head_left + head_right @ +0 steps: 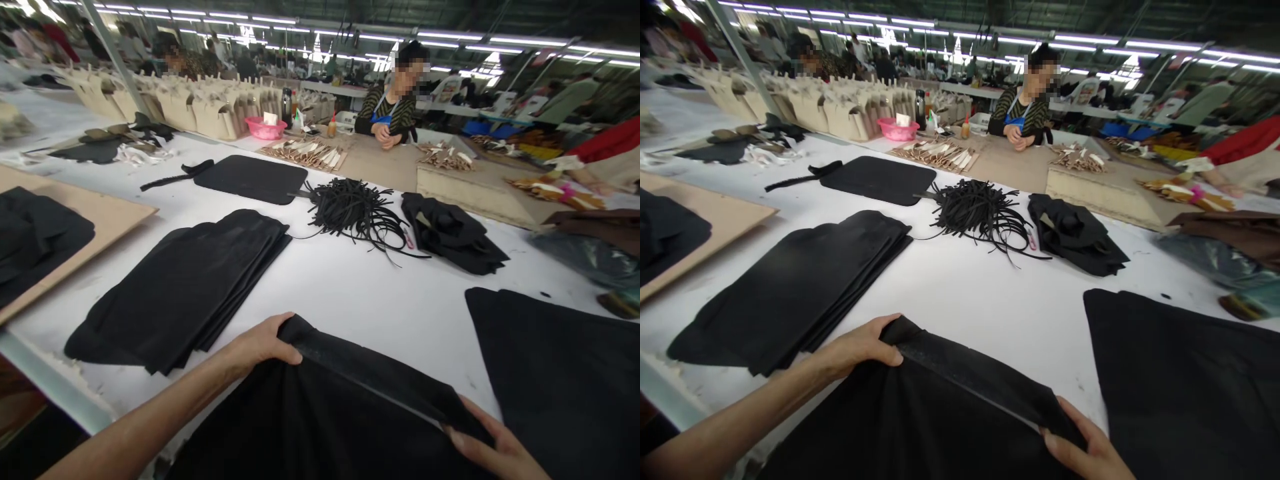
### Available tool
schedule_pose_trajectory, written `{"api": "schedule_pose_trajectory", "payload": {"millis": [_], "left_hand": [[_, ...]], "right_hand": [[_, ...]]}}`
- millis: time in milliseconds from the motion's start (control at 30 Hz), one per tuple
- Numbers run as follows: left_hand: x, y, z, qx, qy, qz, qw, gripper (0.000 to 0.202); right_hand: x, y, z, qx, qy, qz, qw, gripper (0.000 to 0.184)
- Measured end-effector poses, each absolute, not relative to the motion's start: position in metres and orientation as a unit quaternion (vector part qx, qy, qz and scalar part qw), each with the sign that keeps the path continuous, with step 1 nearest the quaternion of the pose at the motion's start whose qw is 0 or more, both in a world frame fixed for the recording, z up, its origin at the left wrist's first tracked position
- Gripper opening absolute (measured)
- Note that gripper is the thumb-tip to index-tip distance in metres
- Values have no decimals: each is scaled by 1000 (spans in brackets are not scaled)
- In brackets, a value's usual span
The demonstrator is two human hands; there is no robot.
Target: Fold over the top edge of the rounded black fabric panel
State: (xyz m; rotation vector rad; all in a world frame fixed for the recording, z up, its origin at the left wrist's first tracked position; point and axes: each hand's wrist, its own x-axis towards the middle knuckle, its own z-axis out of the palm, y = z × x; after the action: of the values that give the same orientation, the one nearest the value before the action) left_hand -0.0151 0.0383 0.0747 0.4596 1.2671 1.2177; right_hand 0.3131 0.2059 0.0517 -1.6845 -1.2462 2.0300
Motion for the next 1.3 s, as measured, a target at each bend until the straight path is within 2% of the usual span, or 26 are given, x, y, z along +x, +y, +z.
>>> {"api": "schedule_pose_trajectory", "payload": {"millis": [233, 500, 633, 733, 800, 867, 967, 1067, 1200, 1300], "left_hand": [[-5, 37, 64, 267, 656, 521, 477, 17], [-25, 32, 59, 330, 701, 439, 455, 22], [-33, 31, 54, 380, 772, 391, 326, 23], [-31, 24, 52, 420, 813, 347, 206, 34], [-23, 16, 52, 446, 819, 321, 164, 37], [-13, 7, 51, 505, 815, 252, 129, 39], [1, -3, 45, 611, 787, 76, 49, 48], [7, -8, 39, 635, 772, -21, -17, 55], [5, -14, 31, 638, 766, -40, -66, 54], [-3, -18, 19, 648, 757, -30, -79, 56]], "right_hand": [[308, 202, 66, -582, -570, 565, 129, 51], [303, 195, 67, -576, -499, 630, 151, 45], [304, 202, 56, -571, -534, 611, 125, 41], [306, 209, 50, -576, -618, 531, 74, 38], [307, 212, 47, -587, -665, 459, 47, 39], [309, 214, 43, -598, -690, 405, 40, 45], [313, 215, 36, -603, -704, 373, 33, 53], [317, 220, 33, -592, -713, 374, 40, 51], [326, 229, 46, -563, -755, 337, 17, 30], [335, 229, 62, -573, -794, 202, -10, 10]]}}
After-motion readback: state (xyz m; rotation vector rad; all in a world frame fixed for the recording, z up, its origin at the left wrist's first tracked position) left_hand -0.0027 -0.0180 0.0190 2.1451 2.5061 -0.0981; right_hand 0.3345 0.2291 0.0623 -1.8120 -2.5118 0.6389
